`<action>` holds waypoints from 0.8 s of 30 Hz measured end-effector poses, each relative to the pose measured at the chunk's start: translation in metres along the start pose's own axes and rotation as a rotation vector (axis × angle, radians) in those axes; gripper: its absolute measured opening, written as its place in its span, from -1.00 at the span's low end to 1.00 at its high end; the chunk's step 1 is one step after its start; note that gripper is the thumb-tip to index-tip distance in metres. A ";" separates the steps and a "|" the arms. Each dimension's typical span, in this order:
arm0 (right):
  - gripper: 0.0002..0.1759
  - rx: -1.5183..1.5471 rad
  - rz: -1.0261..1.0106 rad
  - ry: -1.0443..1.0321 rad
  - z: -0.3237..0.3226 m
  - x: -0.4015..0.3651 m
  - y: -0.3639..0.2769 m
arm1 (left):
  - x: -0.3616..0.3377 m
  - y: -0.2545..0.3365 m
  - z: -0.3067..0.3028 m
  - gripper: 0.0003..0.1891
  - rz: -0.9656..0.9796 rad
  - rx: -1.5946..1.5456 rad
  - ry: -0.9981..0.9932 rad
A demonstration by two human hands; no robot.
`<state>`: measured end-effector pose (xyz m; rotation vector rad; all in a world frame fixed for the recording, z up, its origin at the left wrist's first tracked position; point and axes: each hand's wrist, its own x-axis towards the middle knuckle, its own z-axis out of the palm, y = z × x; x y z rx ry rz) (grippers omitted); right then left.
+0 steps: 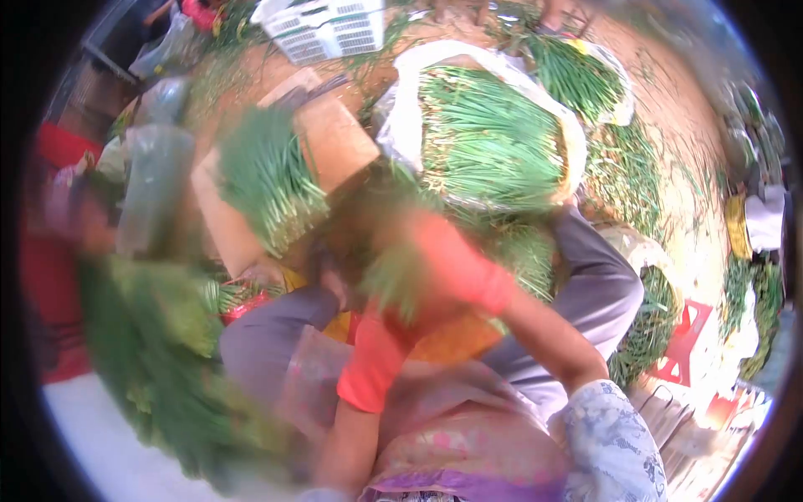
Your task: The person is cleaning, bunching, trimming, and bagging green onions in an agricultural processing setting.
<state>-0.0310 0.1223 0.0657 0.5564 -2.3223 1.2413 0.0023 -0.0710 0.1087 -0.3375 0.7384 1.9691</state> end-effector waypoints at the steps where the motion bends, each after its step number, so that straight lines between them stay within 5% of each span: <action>1: -0.47 -0.030 0.010 -0.153 -0.006 -0.002 -0.023 | -0.004 -0.002 0.002 -0.46 -0.011 -0.055 -0.023; 2: -0.47 -0.055 0.024 -0.302 -0.010 -0.006 -0.049 | -0.009 -0.004 0.001 -0.46 -0.018 -0.098 -0.033; 5: -0.73 -0.126 -0.220 -0.288 0.001 -0.034 -0.099 | -0.031 -0.019 0.003 -0.46 -0.074 -0.215 -0.047; 7: -0.69 -1.497 -0.319 -0.620 0.061 -0.071 -0.128 | -0.040 -0.027 0.009 -0.45 -0.119 -0.286 -0.046; 8: -0.66 -1.361 -0.303 -0.579 0.057 -0.076 -0.133 | -0.041 -0.031 0.012 -0.45 -0.141 -0.322 -0.040; 9: -0.64 -0.580 -0.209 -0.430 0.031 -0.074 -0.131 | -0.043 -0.034 0.015 -0.45 -0.161 -0.360 -0.032; 10: -0.61 -0.215 -0.156 -0.354 0.019 -0.077 -0.135 | -0.040 -0.038 0.021 -0.44 -0.176 -0.404 -0.012; 12: -0.56 0.106 -0.006 -0.281 -0.001 -0.085 -0.146 | -0.034 -0.040 0.029 -0.43 -0.194 -0.488 0.017; 15: -0.47 0.781 0.496 -0.118 -0.053 -0.103 -0.165 | -0.014 -0.034 0.034 -0.42 -0.191 -0.566 -0.079; 18: -0.38 1.120 0.890 0.165 -0.087 -0.119 -0.177 | 0.004 -0.012 0.033 -0.47 -0.170 -0.451 -0.504; 22: -0.41 1.287 0.723 0.056 -0.034 -0.137 -0.134 | -0.008 -0.017 0.046 -0.42 -0.029 -0.213 -0.668; 24: -0.38 1.675 0.722 0.078 0.004 -0.128 -0.119 | -0.021 -0.020 0.051 -0.48 -0.090 -0.092 -0.630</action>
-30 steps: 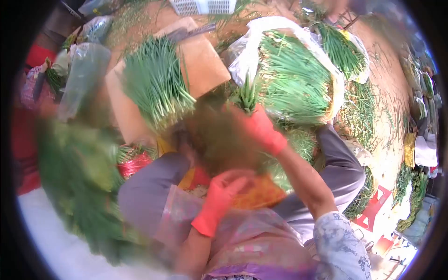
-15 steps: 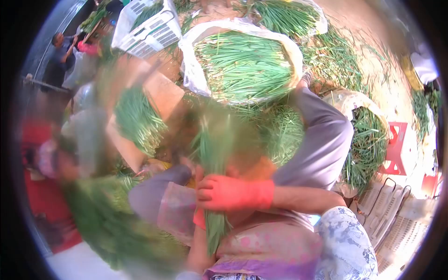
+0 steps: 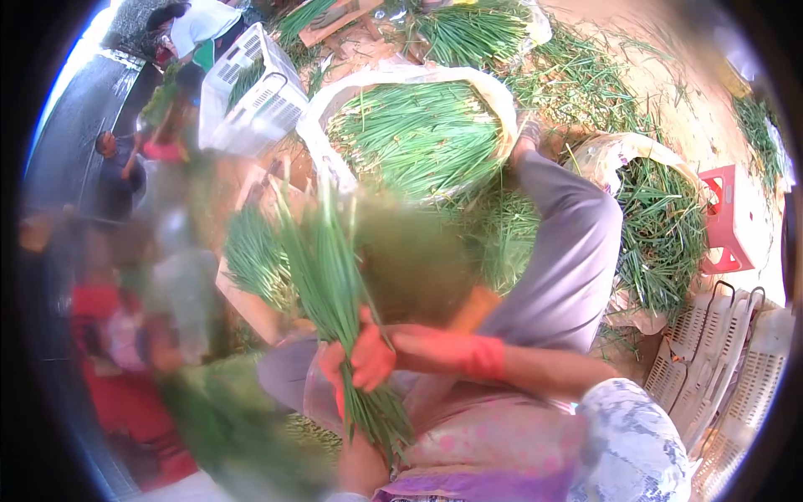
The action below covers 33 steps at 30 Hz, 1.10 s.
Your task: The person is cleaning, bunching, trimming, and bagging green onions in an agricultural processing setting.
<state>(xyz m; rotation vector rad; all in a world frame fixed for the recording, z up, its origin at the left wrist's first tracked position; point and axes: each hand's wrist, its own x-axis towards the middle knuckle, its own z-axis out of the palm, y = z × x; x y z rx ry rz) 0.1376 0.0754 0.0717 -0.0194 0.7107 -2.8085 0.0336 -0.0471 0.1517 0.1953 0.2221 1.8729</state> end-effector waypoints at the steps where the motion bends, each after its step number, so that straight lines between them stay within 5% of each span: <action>1: -0.37 0.174 0.033 -0.050 -0.004 0.017 0.011 | -0.006 -0.004 0.005 -0.47 -0.017 0.028 0.032; 6: -0.33 0.203 -0.381 -0.013 0.017 0.058 -0.052 | -0.049 -0.032 0.015 -0.43 -0.108 0.124 0.324; 8: -0.35 0.549 -0.384 -0.056 0.021 0.055 -0.071 | -0.061 -0.041 0.015 -0.41 -0.151 0.161 0.419; 9: -0.45 0.588 -0.331 0.233 0.031 0.051 -0.086 | -0.065 -0.042 0.015 -0.40 -0.170 0.184 0.457; 12: -0.60 0.698 -0.228 0.243 0.000 0.076 -0.081 | -0.076 -0.043 0.018 -0.37 -0.232 0.271 0.544; 13: -0.66 0.493 -0.265 0.503 0.007 0.064 -0.085 | -0.079 -0.041 0.019 -0.36 -0.260 0.315 0.575; 15: -0.66 0.183 -0.393 0.619 0.009 0.076 -0.085 | -0.080 -0.037 0.021 -0.40 -0.363 0.509 0.653; 17: -0.82 -0.438 -0.498 0.616 -0.010 0.071 -0.082 | -0.079 -0.039 0.015 -0.61 -0.460 0.773 0.768; 19: -0.76 -0.752 -0.539 0.596 -0.025 0.070 -0.079 | -0.075 -0.035 0.018 -0.65 -0.399 0.674 0.808; 22: -0.65 -0.311 -0.503 0.620 -0.032 0.080 -0.077 | -0.082 -0.021 0.010 -0.67 -0.460 0.644 0.749; 26: -0.72 -0.243 -0.356 0.840 -0.061 0.074 -0.121 | -0.101 -0.012 0.019 -0.60 -0.527 0.672 0.729; 29: -0.75 0.041 -0.290 0.671 -0.074 0.055 -0.158 | -0.109 -0.012 0.023 -0.55 -0.487 0.662 0.795; 30: -0.75 0.353 -0.387 0.586 -0.105 0.049 -0.180 | -0.113 -0.011 0.025 -0.52 -0.466 0.664 0.834; 32: -0.63 -0.126 -0.504 0.633 -0.120 0.018 -0.218 | -0.125 -0.008 0.015 -0.51 -0.392 0.709 0.867; 33: -0.57 -0.339 -0.387 0.604 -0.100 0.010 -0.228 | -0.126 -0.007 0.008 -0.50 -0.353 0.729 0.879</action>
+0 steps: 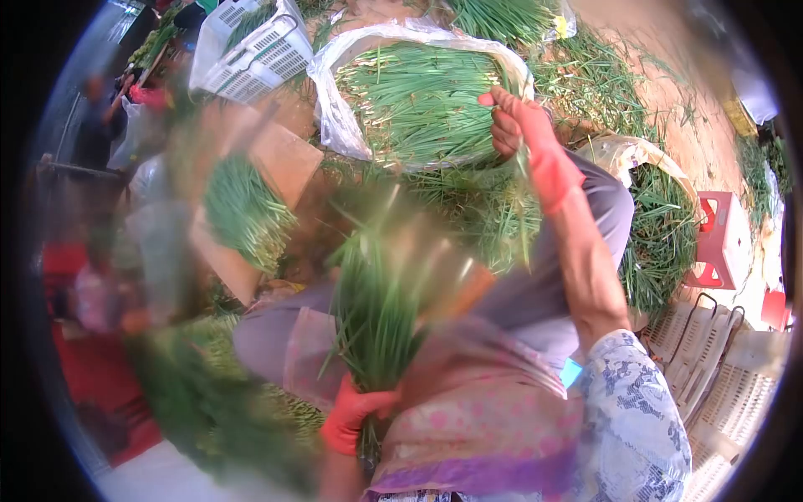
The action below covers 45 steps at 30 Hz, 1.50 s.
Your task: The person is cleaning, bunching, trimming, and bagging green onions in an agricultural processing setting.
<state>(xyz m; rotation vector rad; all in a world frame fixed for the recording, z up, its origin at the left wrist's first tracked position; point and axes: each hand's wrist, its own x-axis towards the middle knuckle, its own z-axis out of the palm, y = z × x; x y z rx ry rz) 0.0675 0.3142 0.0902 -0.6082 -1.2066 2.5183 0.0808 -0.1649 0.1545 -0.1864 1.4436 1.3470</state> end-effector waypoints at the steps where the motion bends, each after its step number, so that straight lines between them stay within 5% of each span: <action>1: -0.49 -0.216 0.050 -0.083 0.018 -0.023 -0.023 | 0.002 -0.002 -0.004 -0.50 0.005 0.026 0.000; 3: -0.37 -0.681 0.116 -0.017 0.082 -0.064 -0.032 | 0.013 0.003 -0.011 -0.51 0.025 0.098 -0.010; 6: -0.41 -0.780 -0.080 -0.361 0.114 -0.096 0.014 | 0.023 0.010 0.001 -0.54 0.156 0.164 0.094; 8: -0.52 -0.739 -0.029 -0.331 0.123 -0.099 0.041 | 0.029 0.001 -0.003 -0.53 0.277 0.181 0.089; 11: -0.74 -0.510 0.138 -0.069 0.116 -0.087 0.061 | 0.021 0.002 -0.004 -0.51 0.274 0.227 0.135; 14: -0.82 -0.381 0.019 0.263 0.077 -0.063 0.034 | 0.017 0.000 -0.008 -0.51 0.271 0.216 0.176; 21: -0.87 -0.781 0.045 -0.206 0.110 -0.110 -0.026 | 0.019 0.010 -0.004 -0.55 0.295 0.230 0.224; 23: -0.84 -0.887 -0.153 -0.411 0.114 -0.107 -0.001 | 0.020 0.010 -0.001 -0.57 0.282 0.279 0.273; 26: -0.84 -0.529 0.071 -0.343 0.137 -0.108 0.003 | 0.027 0.014 0.004 -0.63 0.369 0.254 0.402; 30: -0.83 -0.523 0.051 -0.087 0.109 -0.095 -0.019 | 0.027 0.012 -0.026 -0.71 0.320 0.137 0.494; 33: -0.83 -0.460 0.060 -0.133 0.088 -0.091 -0.032 | 0.031 0.010 -0.051 -0.70 0.320 -0.067 0.443; 37: -0.85 -0.496 0.148 -0.235 0.088 -0.094 -0.023 | 0.019 0.062 0.005 -0.55 0.401 -0.110 0.434; 38: -0.84 -0.483 0.162 -0.274 0.092 -0.096 -0.018 | 0.024 0.058 -0.016 -0.43 0.250 -0.071 0.317; 41: -0.81 -0.483 0.185 -0.374 0.105 -0.097 0.005 | 0.037 0.068 0.044 -0.37 0.392 -0.060 0.253; 45: -0.86 -0.393 0.181 -0.482 0.111 -0.094 0.040 | 0.056 0.053 0.063 -0.40 0.130 -0.300 -0.159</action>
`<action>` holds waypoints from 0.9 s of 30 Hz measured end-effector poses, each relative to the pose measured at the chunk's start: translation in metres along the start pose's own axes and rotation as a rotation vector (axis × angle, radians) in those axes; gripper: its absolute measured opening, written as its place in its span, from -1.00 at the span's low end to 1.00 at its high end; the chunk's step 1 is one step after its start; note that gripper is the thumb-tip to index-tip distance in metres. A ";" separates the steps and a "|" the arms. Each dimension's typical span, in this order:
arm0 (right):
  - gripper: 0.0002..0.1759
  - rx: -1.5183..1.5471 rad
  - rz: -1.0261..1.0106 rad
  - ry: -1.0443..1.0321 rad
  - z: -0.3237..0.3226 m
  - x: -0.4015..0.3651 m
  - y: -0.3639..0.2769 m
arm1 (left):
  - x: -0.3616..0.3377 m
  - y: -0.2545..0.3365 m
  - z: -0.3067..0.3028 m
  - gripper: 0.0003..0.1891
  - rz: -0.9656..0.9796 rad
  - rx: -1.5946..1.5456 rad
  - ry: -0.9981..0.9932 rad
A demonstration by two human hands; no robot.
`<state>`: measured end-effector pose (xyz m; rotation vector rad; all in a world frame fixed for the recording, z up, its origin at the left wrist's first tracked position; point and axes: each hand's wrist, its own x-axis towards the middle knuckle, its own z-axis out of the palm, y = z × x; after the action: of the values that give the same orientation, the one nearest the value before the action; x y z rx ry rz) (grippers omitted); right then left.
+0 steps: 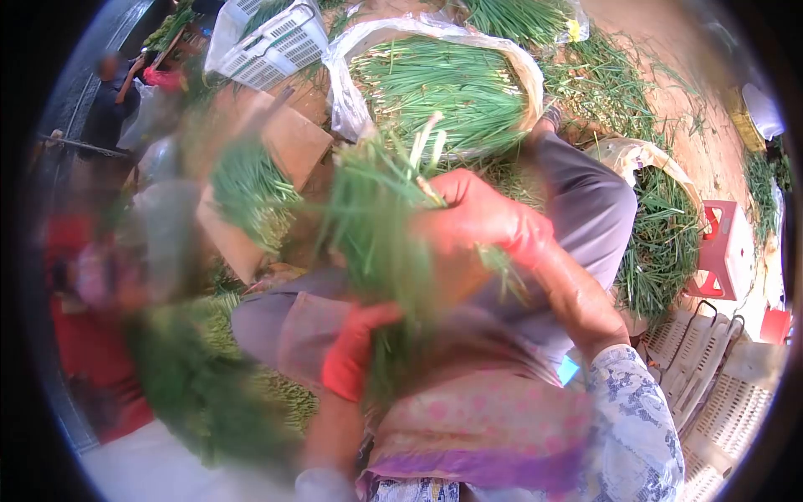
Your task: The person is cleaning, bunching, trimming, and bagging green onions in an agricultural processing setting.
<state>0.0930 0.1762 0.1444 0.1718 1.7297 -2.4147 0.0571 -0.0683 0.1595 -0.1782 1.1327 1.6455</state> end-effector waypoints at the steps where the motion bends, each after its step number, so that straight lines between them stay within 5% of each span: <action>1: -0.86 0.011 0.001 -0.011 0.002 0.001 0.003 | -0.008 -0.012 0.003 -0.42 -0.067 -0.084 -0.005; 8: -0.88 0.030 -0.089 0.126 0.004 0.008 0.029 | -0.030 -0.038 -0.032 -0.52 -0.030 -0.058 0.026; 12: -0.80 0.000 -0.038 0.588 -0.018 0.022 0.023 | -0.035 -0.020 -0.039 -0.47 -0.011 0.011 -0.001; 15: -0.79 -0.215 0.015 0.632 -0.058 0.015 0.013 | -0.047 -0.017 -0.051 -0.40 0.032 0.031 0.104; 22: -0.81 -0.077 -0.003 0.284 -0.035 -0.015 -0.013 | -0.049 -0.007 -0.060 -0.35 0.012 0.138 0.129; 27: -0.22 0.131 0.044 0.123 0.016 0.012 -0.007 | -0.049 -0.012 -0.068 -0.37 0.087 0.204 0.017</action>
<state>0.0800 0.1625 0.1536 0.3783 1.5963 -2.5349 0.0586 -0.1517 0.1462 -0.0111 1.3288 1.5943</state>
